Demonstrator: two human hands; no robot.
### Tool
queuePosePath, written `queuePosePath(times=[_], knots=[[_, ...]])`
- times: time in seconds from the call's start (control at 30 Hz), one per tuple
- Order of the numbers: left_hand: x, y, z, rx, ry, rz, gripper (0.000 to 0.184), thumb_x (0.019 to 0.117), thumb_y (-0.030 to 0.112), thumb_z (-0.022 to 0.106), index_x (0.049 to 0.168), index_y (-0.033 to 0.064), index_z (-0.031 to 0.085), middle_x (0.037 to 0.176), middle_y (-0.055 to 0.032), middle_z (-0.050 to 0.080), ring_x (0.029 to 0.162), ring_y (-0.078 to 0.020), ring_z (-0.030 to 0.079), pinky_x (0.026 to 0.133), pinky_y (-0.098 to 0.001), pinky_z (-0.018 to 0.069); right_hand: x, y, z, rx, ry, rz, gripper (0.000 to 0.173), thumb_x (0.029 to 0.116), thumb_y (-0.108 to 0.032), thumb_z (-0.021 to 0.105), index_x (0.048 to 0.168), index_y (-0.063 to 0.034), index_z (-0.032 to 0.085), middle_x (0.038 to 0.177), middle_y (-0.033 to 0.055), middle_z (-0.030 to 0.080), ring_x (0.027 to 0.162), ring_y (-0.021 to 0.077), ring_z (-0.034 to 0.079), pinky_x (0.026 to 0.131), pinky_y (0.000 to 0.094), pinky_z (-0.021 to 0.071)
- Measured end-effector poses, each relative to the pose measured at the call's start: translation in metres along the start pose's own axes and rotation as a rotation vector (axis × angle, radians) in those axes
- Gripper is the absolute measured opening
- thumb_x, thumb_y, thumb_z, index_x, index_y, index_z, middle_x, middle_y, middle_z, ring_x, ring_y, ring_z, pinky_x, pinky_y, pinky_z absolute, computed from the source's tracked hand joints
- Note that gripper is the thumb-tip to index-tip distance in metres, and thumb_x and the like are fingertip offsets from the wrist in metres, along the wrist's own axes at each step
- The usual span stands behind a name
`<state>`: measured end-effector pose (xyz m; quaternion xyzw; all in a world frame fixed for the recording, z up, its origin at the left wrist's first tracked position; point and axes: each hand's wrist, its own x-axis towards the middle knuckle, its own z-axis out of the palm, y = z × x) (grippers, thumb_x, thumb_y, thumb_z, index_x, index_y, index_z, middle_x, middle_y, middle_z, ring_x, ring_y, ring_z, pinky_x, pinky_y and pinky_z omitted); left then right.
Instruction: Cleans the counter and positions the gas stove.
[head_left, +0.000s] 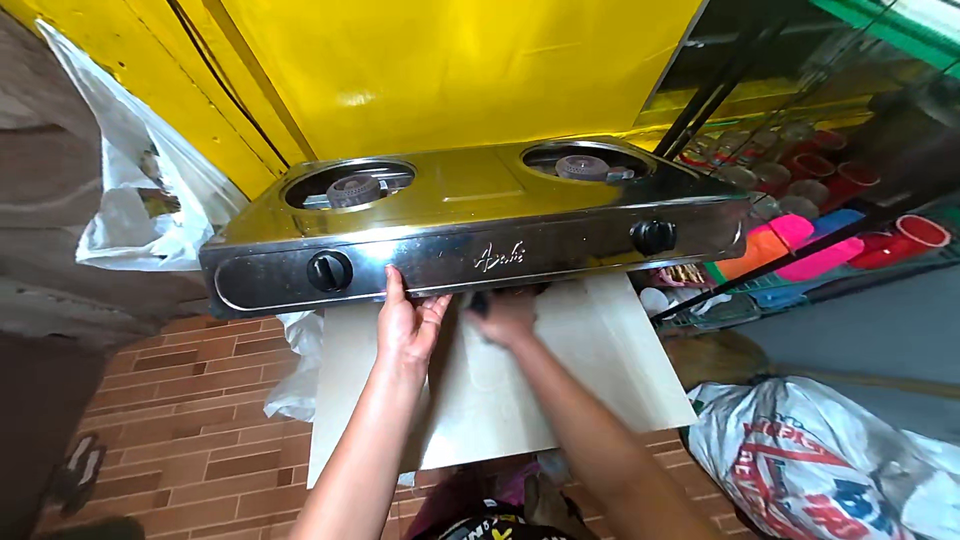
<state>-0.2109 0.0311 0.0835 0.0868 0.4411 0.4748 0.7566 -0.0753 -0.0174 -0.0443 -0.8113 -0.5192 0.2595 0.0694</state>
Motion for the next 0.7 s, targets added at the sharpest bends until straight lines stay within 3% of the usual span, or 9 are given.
queuePosePath(times=[0.03, 0.07, 0.1, 0.17, 0.27, 0.37, 0.5, 0.6, 0.7], knots=[[0.000, 0.001, 0.001, 0.006, 0.006, 0.000, 0.052, 0.1079, 0.049, 0.040, 0.145, 0.0120, 0.041, 0.131, -0.0140, 0.059, 0.113, -0.0273, 0.066, 0.091, -0.0432, 0.0586, -0.011, -0.030, 0.018, 0.016, 0.001, -0.111, 0.092, 0.0862, -0.072, 0.059, 0.157, -0.0154, 0.044, 0.165, 0.0289, 0.026, 0.154, 0.0521, 0.016, 0.121, 0.0733, 0.0054], [-0.001, 0.001, 0.002, 0.006, 0.010, 0.002, 0.053, 0.1077, 0.049, 0.040, 0.145, 0.0125, 0.041, 0.132, -0.0137, 0.059, 0.114, -0.0276, 0.066, 0.091, -0.0436, 0.0585, -0.026, -0.058, 0.036, 0.070, 0.068, -0.234, 0.097, 0.0834, -0.070, 0.063, 0.156, -0.0096, 0.044, 0.164, 0.0305, 0.026, 0.154, 0.0512, 0.016, 0.123, 0.0702, 0.0058], [-0.001, 0.002, 0.003, 0.003, 0.012, 0.005, 0.052, 0.1076, 0.049, 0.041, 0.146, 0.0131, 0.041, 0.133, -0.0136, 0.059, 0.114, -0.0281, 0.065, 0.091, -0.0444, 0.0586, -0.042, -0.083, 0.046, 0.155, 0.113, -0.352, 0.093, 0.0859, -0.062, 0.065, 0.152, -0.0004, 0.047, 0.160, 0.0309, 0.034, 0.153, 0.0475, 0.025, 0.124, 0.0642, 0.0124], [-0.001, 0.002, 0.004, -0.002, 0.006, 0.013, 0.051, 0.1075, 0.049, 0.041, 0.144, 0.0132, 0.042, 0.132, -0.0134, 0.059, 0.115, -0.0289, 0.065, 0.091, -0.0456, 0.0589, -0.067, -0.119, 0.055, 0.458, 0.113, -0.567, 0.058, 0.0911, -0.030, 0.069, 0.134, 0.0089, 0.062, 0.140, 0.0287, 0.060, 0.139, 0.0388, 0.051, 0.120, 0.0500, 0.0316], [-0.001, 0.003, 0.007, 0.000, 0.021, 0.028, 0.050, 0.1070, 0.049, 0.043, 0.143, 0.0139, 0.044, 0.132, -0.0135, 0.060, 0.115, -0.0292, 0.065, 0.090, -0.0462, 0.0591, -0.077, -0.131, 0.081, 0.427, -0.142, -0.804, 0.044, 0.0978, -0.023, 0.063, 0.133, 0.0028, 0.064, 0.140, 0.0208, 0.062, 0.140, 0.0331, 0.051, 0.121, 0.0477, 0.0342], [0.002, 0.005, 0.006, 0.002, 0.013, 0.029, 0.050, 0.1070, 0.049, 0.043, 0.142, 0.0140, 0.044, 0.131, -0.0131, 0.060, 0.115, -0.0291, 0.065, 0.091, -0.0460, 0.0589, -0.104, -0.068, 0.087, 0.203, -0.057, -0.937, 0.031, 0.0971, -0.018, 0.066, 0.126, -0.0090, 0.073, 0.143, 0.0134, 0.063, 0.141, 0.0355, 0.050, 0.120, 0.0567, 0.0343], [0.004, 0.004, 0.008, 0.014, 0.019, 0.024, 0.047, 0.1081, 0.049, 0.038, 0.135, 0.0124, 0.047, 0.121, -0.0129, 0.063, 0.105, -0.0276, 0.069, 0.085, -0.0440, 0.0606, -0.098, 0.099, 0.058, 0.085, 0.466, -0.616, 0.030, 0.0978, -0.026, 0.057, 0.116, -0.0164, 0.078, 0.134, 0.0168, 0.068, 0.128, 0.0419, 0.061, 0.106, 0.0643, 0.0457], [0.004, 0.004, 0.008, 0.018, 0.020, 0.013, 0.048, 0.1084, 0.050, 0.036, 0.136, 0.0121, 0.046, 0.120, -0.0128, 0.063, 0.104, -0.0269, 0.069, 0.086, -0.0427, 0.0604, -0.044, 0.184, -0.020, -0.032, 0.386, -0.186, 0.046, 0.1033, -0.032, 0.049, 0.138, -0.0062, 0.065, 0.148, 0.0311, 0.051, 0.141, 0.0535, 0.043, 0.116, 0.0694, 0.0302], [0.004, 0.005, 0.010, 0.010, 0.014, -0.003, 0.049, 0.1089, 0.050, 0.034, 0.134, 0.0103, 0.048, 0.116, -0.0130, 0.066, 0.100, -0.0260, 0.071, 0.083, -0.0415, 0.0615, 0.030, 0.191, -0.077, 0.002, 0.193, 0.181, 0.056, 0.1033, -0.039, 0.055, 0.142, 0.0011, 0.057, 0.146, 0.0288, 0.054, 0.142, 0.0448, 0.045, 0.118, 0.0651, 0.0282]])
